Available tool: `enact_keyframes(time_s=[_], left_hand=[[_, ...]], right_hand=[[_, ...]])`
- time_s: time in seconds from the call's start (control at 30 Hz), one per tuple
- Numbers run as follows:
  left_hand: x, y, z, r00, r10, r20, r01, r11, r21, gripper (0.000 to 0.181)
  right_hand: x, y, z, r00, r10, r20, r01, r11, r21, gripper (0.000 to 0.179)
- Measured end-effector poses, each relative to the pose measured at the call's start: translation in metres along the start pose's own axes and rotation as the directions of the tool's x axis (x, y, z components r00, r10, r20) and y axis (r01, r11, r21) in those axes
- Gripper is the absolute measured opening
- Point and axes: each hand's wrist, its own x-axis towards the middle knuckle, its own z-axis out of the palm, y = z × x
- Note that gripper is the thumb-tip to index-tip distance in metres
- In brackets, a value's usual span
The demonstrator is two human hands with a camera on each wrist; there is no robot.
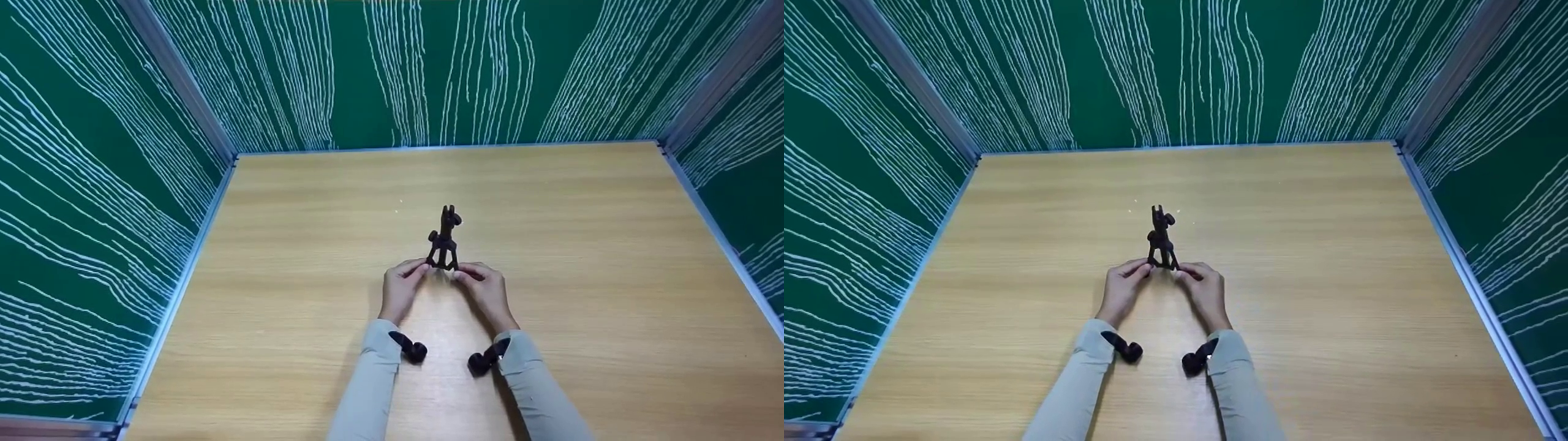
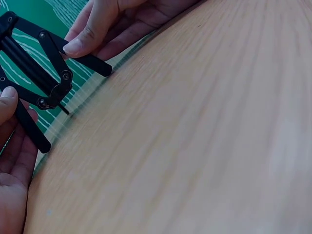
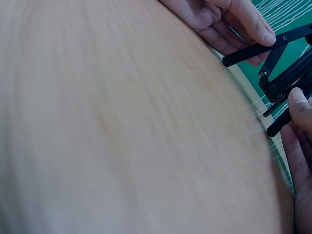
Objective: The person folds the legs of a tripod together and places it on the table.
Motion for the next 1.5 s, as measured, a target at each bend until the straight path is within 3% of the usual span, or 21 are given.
enact_keyframes(time_s=[0.2, 0.33, 0.53, 0.63, 0.77, 1.13, 1.5], left_hand=[[-0.009, 0.023, -0.004, 0.999, 0.047, 0.012, -0.047, 0.999, 0.009, 0.018], [-0.009, 0.022, -0.004, 0.999, 0.046, 0.018, -0.046, 0.999, 0.008, 0.019], [0.000, -0.004, -0.001, 1.000, 0.030, 0.009, -0.030, 0.999, 0.013, 0.020], [-0.003, 0.004, -0.003, 1.000, 0.026, 0.011, -0.027, 0.999, 0.021, 0.020], [-0.011, 0.026, -0.005, 1.000, 0.012, 0.016, -0.012, 1.000, 0.017, 0.020], [-0.011, 0.027, -0.006, 0.999, 0.046, 0.028, -0.047, 0.999, 0.009, 0.019], [-0.010, 0.029, -0.005, 0.999, -0.001, 0.032, 0.001, 1.000, -0.026, 0.020]], right_hand=[[0.000, 0.000, 0.002, 1.000, -0.010, -0.011, 0.010, 1.000, -0.006, 0.020], [0.000, -0.001, 0.002, 1.000, 0.024, -0.002, -0.024, 1.000, -0.019, 0.021], [0.000, -0.003, 0.002, 0.998, 0.068, 0.013, -0.067, 0.997, -0.033, 0.021], [0.001, -0.004, 0.002, 0.996, 0.083, 0.016, -0.082, 0.996, -0.041, 0.021], [0.002, -0.006, 0.002, 0.996, 0.094, 0.014, -0.093, 0.995, -0.044, 0.021], [0.002, -0.007, 0.005, 0.996, 0.086, 0.003, -0.086, 0.995, -0.055, 0.021], [0.002, -0.008, 0.004, 0.997, 0.077, 0.001, -0.077, 0.994, -0.072, 0.021]])
